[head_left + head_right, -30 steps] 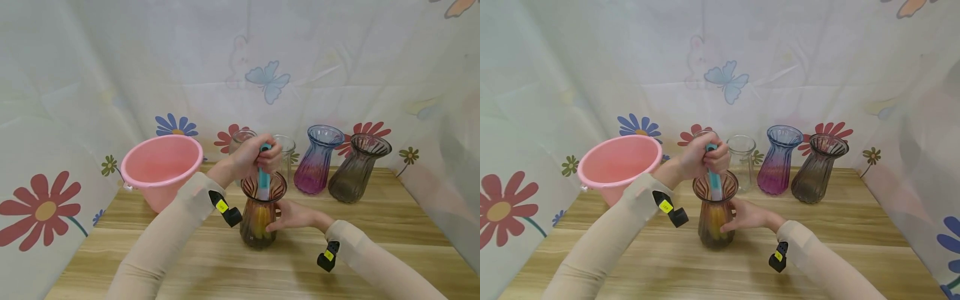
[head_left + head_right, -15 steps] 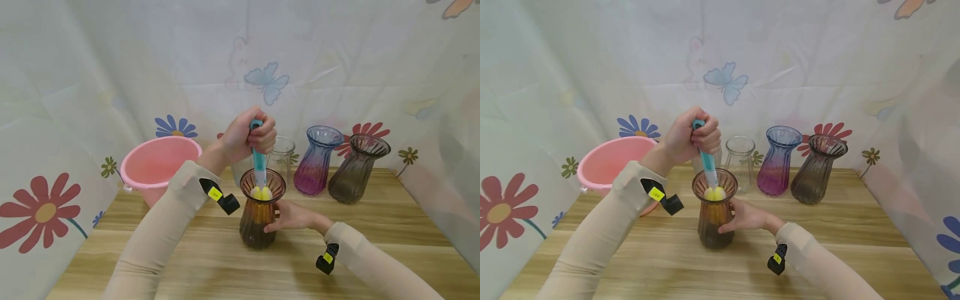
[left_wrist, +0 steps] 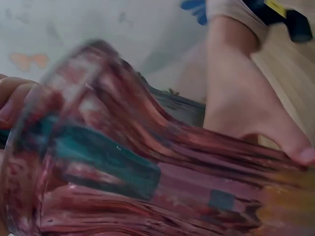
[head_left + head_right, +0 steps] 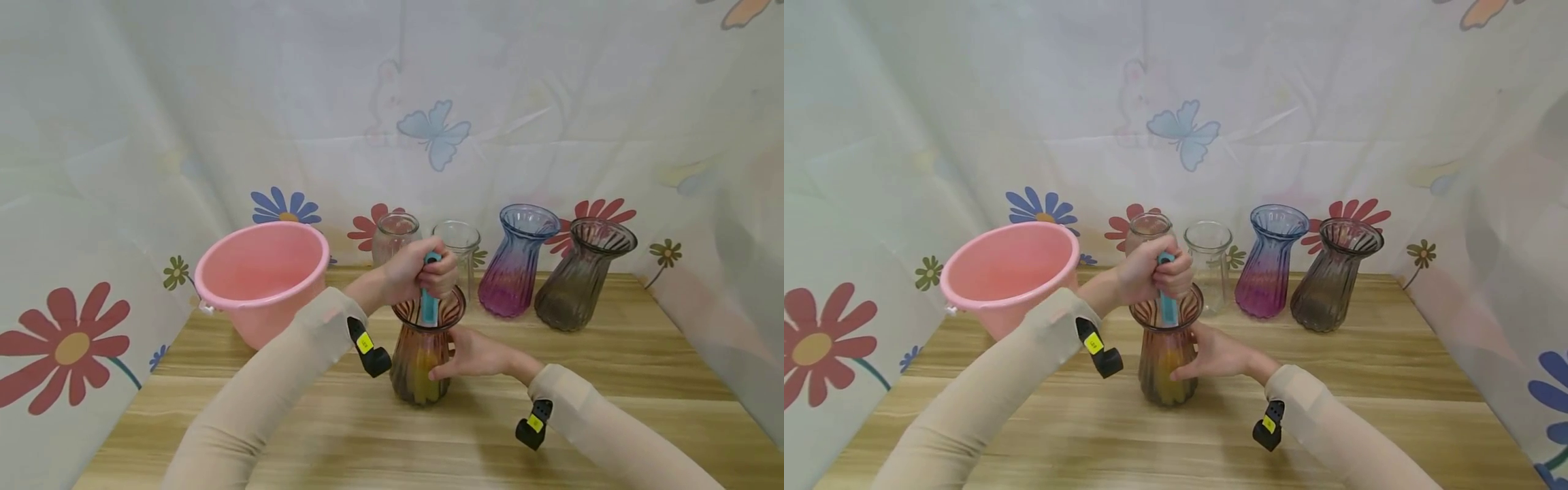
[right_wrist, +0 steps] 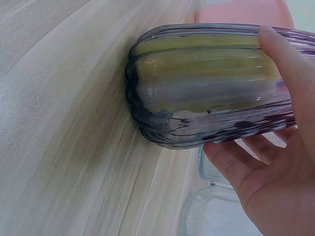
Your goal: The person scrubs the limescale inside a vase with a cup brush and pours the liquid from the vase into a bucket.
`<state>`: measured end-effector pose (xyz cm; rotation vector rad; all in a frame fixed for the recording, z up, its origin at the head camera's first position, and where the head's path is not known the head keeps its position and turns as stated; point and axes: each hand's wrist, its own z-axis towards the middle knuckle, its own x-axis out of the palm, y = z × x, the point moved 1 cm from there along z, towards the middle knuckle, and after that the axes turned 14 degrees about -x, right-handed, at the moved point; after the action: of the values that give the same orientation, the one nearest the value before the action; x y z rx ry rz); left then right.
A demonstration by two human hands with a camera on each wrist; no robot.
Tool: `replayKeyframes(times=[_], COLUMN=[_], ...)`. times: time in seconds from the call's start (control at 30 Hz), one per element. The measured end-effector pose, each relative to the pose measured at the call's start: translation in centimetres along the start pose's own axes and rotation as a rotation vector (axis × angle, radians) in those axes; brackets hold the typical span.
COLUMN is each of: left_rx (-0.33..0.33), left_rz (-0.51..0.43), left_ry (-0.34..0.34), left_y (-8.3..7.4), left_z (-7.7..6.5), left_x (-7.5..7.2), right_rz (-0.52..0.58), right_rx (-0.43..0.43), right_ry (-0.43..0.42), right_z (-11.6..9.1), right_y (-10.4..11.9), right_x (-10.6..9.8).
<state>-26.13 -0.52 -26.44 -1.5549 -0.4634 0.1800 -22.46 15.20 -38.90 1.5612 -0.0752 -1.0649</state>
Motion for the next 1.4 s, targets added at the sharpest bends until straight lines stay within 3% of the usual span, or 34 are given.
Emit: replayKeyframes(times=[0.1, 0.3, 0.6, 0.73, 0.97, 1.1, 1.27, 1.4], left_rx=[-0.008, -0.016, -0.013, 0.020, 0.089, 0.107, 0.111, 0.111], left_rz=[0.002, -0.007, 0.004, 0.014, 0.072, 0.087, 0.065, 0.046], left_ry=[0.026, 0.013, -0.023, -0.049, -0.045, -0.050, -0.034, -0.022], left_y=[0.5, 0.6, -0.1, -1.9, -6.5, -7.9, -7.7, -6.4], left_z=[0.3, 0.4, 0.4, -0.1, -1.1, -1.5, -1.7, -1.4], left_x=[-0.3, -0.7, -0.4, 0.0, 1.3, 1.8, 1.6, 1.1], right_rz=[0.008, 0.062, 0.009, 0.008, -0.003, -0.010, 0.004, 0.018], right_rx=[-0.015, -0.038, -0.028, -0.055, -0.037, -0.030, -0.039, -0.041], right_ry=[0.006, 0.065, 0.065, 0.035, -0.002, -0.016, -0.025, -0.022], right_z=[0.1, 0.0, -0.2, -0.1, 0.0, 0.1, 0.1, 0.2], right_y=[0.1, 0.3, 0.1, -0.2, -0.2, -0.1, 0.1, 0.2], right_x=[0.0, -0.4, -0.8, -0.6, -0.3, -0.2, -0.1, -0.2])
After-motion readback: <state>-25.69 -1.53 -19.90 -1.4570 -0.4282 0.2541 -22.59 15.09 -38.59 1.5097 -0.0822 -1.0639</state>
